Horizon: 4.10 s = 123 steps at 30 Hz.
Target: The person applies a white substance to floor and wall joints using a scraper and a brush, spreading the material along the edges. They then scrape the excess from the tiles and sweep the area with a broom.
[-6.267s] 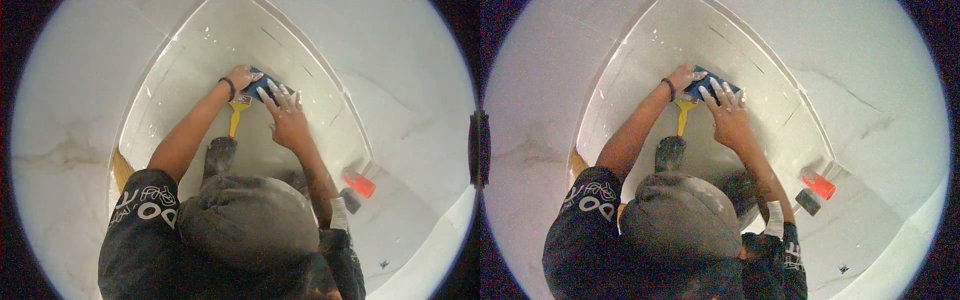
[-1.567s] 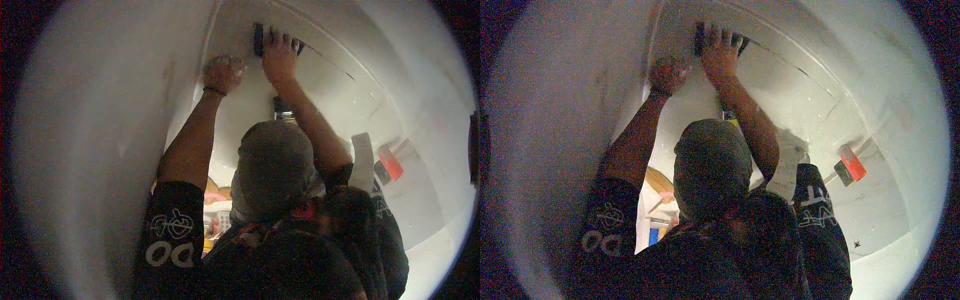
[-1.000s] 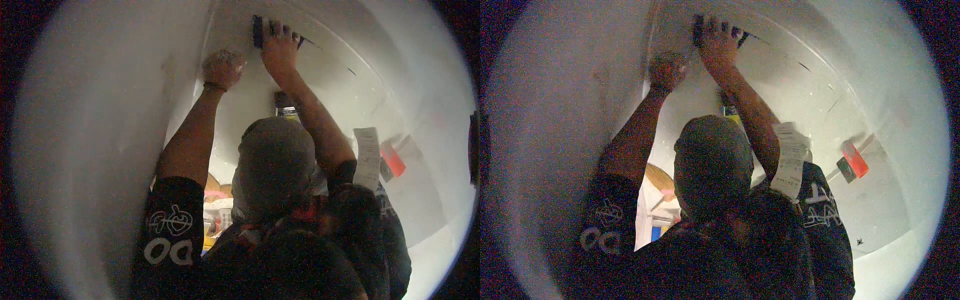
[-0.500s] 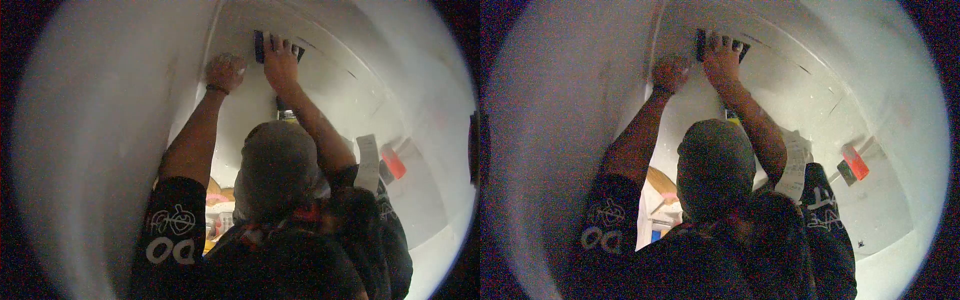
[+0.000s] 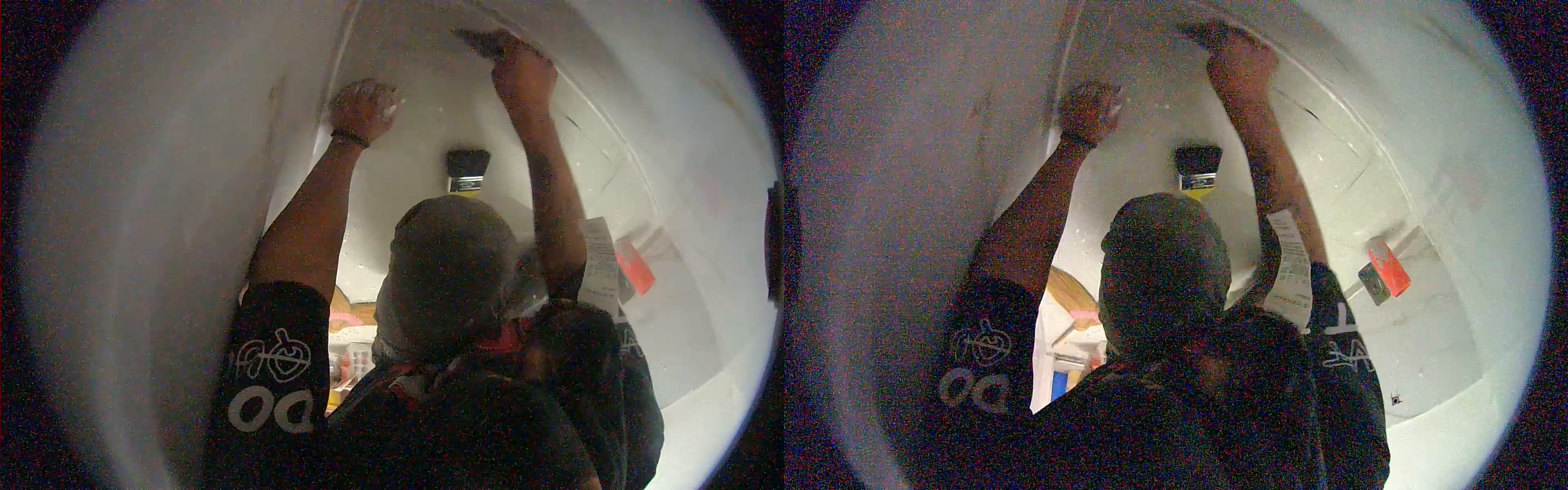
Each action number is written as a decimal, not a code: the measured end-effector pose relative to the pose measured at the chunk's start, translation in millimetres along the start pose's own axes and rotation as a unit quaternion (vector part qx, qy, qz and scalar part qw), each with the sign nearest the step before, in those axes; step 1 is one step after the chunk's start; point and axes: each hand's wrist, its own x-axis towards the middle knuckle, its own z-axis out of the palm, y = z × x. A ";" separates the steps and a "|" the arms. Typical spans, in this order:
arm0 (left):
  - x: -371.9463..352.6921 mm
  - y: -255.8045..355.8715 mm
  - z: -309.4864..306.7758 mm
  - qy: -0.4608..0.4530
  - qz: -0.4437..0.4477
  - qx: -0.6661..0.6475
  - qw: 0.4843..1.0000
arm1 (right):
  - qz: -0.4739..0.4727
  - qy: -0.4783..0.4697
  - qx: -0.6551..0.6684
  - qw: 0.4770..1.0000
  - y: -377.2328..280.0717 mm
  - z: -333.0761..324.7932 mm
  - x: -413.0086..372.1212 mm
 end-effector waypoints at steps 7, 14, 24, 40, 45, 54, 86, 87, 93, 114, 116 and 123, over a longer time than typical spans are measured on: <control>5.4 0.2 -7.7 -0.012 0.024 0.013 1.000 | -0.033 0.108 -0.092 0.989 -1.4 20.7 41.0; 8.5 13.7 -27.6 -0.123 -0.048 -0.004 0.991 | -0.044 -0.030 -0.008 0.999 -9.0 0.0 52.2; 8.1 11.3 5.7 -0.053 0.032 0.073 0.995 | -0.097 0.023 -0.033 0.994 19.0 37.2 35.6; 6.1 -1.5 6.6 -0.055 0.035 0.065 0.996 | -0.025 0.048 -0.043 0.998 2.8 16.7 40.1; 6.2 -1.5 8.4 -0.115 -0.010 0.049 0.992 | 0.083 -0.057 -0.013 0.995 1.5 14.4 26.2; -1.6 -4.0 7.8 0.027 0.052 0.024 0.998 | -0.012 0.010 0.021 1.000 -19.8 7.8 49.5; -6.0 0.6 27.2 -0.029 -0.007 0.098 0.995 | 0.028 -0.063 -0.006 0.998 -14.5 56.5 56.7; -5.0 -0.8 28.4 -0.030 0.003 0.101 0.994 | 0.046 -0.080 0.015 0.996 -14.5 52.8 58.8; -2.2 4.3 22.2 -0.071 -0.011 0.100 0.992 | 0.143 -0.081 0.070 0.984 -29.1 30.6 55.3; -2.9 -3.0 22.2 -0.071 -0.018 -0.001 0.997 | 0.086 -0.060 -0.065 0.992 -15.6 100.4 35.6; 2.4 3.3 11.0 -0.182 -0.071 0.023 0.980 | 0.064 -0.002 0.202 0.977 -16.3 41.6 29.6; -5.9 -2.9 33.3 -0.049 -0.009 0.056 0.997 | 0.029 -0.029 0.080 0.996 -23.7 34.1 42.5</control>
